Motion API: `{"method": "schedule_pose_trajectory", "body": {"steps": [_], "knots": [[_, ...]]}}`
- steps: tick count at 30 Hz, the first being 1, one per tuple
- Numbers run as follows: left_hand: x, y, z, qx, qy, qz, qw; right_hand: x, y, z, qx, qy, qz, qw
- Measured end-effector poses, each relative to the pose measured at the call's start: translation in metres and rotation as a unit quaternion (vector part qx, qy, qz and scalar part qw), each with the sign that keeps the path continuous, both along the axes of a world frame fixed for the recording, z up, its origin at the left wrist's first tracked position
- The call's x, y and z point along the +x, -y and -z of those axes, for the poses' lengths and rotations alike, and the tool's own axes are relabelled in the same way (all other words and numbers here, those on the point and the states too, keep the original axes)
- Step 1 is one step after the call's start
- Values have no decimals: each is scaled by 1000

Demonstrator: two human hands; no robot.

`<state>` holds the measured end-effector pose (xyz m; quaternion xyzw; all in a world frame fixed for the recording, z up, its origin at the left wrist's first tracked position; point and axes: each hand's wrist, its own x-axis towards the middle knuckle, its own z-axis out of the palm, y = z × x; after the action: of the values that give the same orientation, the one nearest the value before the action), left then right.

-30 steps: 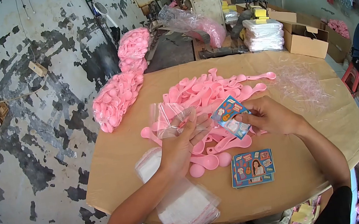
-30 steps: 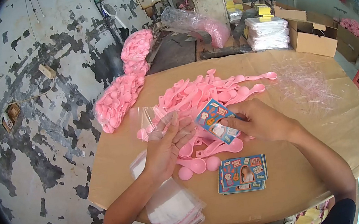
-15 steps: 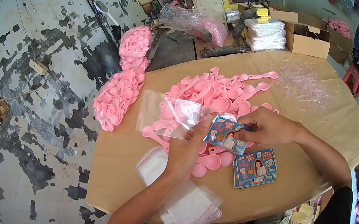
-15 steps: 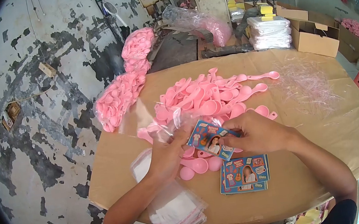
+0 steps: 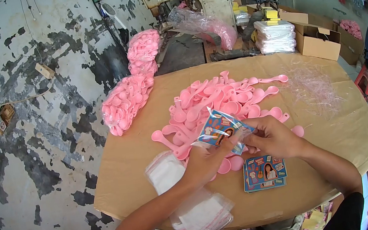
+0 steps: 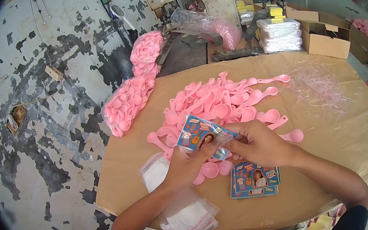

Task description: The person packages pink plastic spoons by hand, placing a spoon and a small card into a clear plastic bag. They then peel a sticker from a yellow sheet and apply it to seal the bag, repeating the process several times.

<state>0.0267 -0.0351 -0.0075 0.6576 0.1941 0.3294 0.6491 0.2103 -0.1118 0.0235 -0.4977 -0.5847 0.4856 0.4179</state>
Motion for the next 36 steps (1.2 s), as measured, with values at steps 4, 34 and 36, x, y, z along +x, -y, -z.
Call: {"method": "schedule_pose_trajectory", "body": {"steps": [4, 34, 36], "knots": [[-3, -4, -10, -92, 120, 66, 986, 1, -5, 17, 48, -6, -11, 999], [-14, -35, -1, -45, 225, -5, 973, 193, -96, 27, 235, 613, 211, 724], [-15, -35, -1, 26, 209, 17, 977, 192, -98, 49, 214, 661, 202, 691]]}}
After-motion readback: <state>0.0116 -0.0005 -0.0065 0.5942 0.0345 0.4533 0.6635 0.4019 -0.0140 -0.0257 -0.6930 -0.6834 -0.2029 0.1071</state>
